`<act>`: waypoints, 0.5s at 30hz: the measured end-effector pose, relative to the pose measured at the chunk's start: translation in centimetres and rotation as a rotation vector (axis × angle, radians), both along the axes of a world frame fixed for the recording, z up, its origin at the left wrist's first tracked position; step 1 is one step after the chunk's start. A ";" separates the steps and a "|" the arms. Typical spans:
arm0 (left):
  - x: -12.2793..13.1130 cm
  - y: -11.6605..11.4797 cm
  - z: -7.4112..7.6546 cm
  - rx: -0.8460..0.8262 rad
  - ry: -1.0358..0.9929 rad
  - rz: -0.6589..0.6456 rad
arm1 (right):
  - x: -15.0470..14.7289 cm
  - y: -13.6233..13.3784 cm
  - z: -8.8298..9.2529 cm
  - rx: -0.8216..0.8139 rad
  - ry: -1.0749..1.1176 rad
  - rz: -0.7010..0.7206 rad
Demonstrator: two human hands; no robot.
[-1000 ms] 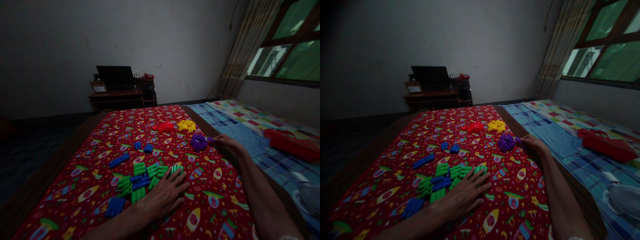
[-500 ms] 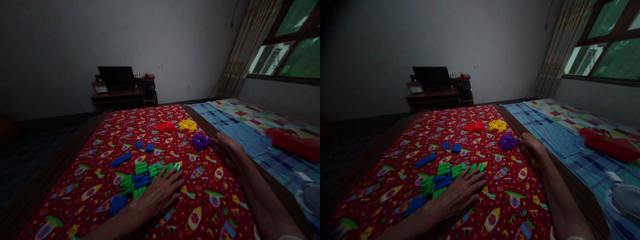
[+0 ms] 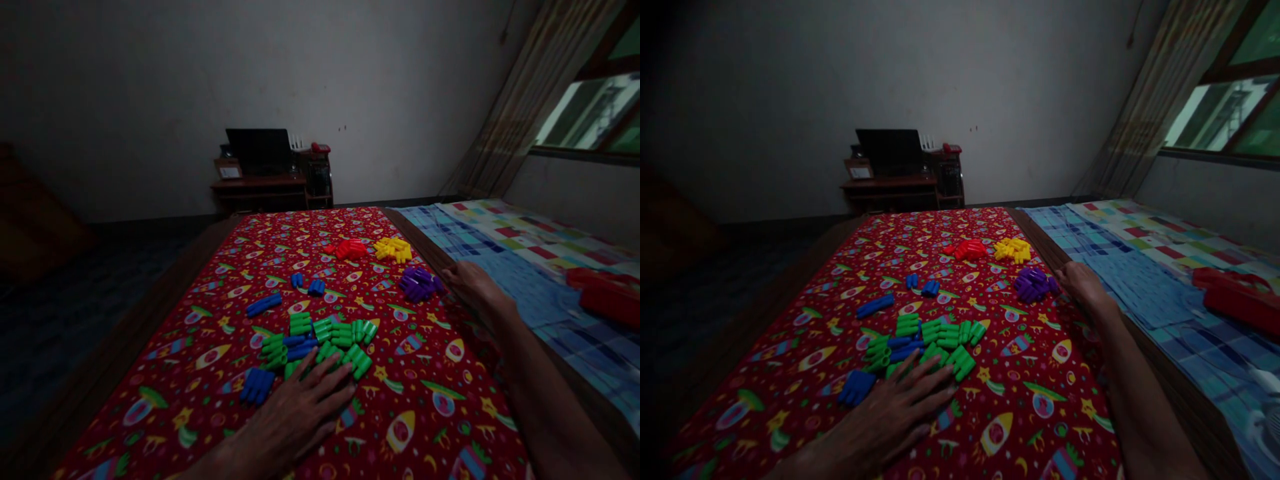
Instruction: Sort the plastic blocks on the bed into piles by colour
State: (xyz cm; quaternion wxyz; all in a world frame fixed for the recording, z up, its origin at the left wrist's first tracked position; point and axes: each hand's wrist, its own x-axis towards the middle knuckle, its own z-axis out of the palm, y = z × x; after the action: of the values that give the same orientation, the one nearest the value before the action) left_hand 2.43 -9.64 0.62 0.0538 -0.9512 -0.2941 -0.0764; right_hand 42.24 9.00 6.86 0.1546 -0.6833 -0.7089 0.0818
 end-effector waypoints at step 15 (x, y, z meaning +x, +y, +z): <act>-6.3 2.3 -0.8 0.069 -0.069 0.303 | -14.0 -9.3 -5.4 -0.084 -0.110 0.884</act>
State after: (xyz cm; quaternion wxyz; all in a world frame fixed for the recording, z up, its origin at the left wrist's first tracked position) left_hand -3.83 -7.32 -0.19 0.0871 -0.8904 -0.4330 -0.1102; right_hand 28.26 -0.34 1.44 0.0387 -0.3238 -0.9360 0.1322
